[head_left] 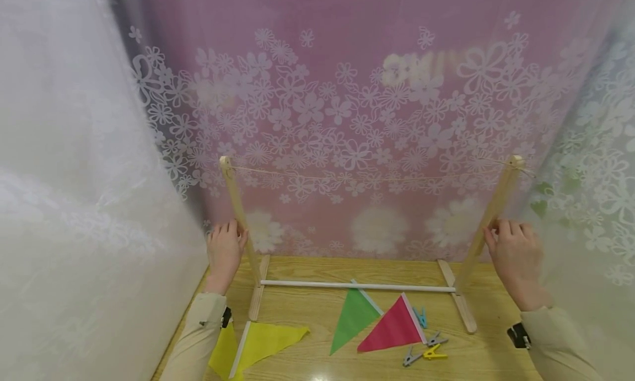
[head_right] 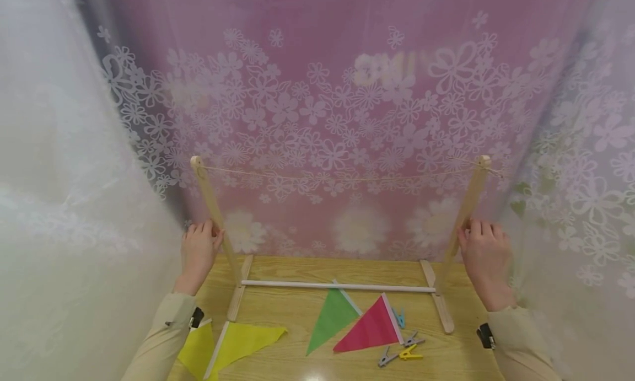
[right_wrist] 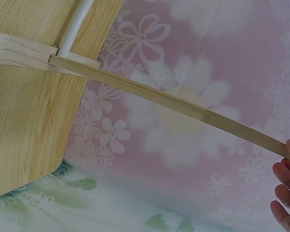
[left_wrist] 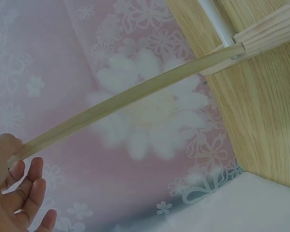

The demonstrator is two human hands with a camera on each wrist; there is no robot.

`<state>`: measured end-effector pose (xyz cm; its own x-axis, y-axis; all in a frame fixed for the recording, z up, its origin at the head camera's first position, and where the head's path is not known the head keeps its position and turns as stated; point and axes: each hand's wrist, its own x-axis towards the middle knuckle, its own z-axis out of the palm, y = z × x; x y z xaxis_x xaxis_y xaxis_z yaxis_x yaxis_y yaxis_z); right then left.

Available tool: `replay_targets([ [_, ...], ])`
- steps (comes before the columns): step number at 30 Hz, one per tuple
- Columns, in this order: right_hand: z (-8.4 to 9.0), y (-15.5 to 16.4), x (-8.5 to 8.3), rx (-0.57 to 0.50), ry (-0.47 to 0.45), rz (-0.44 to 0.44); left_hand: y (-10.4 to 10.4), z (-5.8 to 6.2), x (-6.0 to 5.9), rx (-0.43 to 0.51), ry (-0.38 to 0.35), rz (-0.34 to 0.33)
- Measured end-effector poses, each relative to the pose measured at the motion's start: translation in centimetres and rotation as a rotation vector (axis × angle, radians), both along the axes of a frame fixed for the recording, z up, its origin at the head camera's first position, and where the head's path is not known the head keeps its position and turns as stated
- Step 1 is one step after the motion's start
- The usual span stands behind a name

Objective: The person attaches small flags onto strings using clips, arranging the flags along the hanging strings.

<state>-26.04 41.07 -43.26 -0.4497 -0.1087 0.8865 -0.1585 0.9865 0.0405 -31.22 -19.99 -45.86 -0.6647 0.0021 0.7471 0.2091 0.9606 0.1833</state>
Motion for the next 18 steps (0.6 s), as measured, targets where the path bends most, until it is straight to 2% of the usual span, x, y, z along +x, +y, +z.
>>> replay_targets([
  [12, -0.07, -0.17, 0.26, -0.052, -0.002, 0.001, -0.09, 0.26, 0.13, -0.006, -0.043, 0.003],
  [18, 0.00, -0.28, 0.15, -0.069, -0.014, 0.012, -0.25, 0.14, 0.13, -0.005, -0.028, 0.001],
])
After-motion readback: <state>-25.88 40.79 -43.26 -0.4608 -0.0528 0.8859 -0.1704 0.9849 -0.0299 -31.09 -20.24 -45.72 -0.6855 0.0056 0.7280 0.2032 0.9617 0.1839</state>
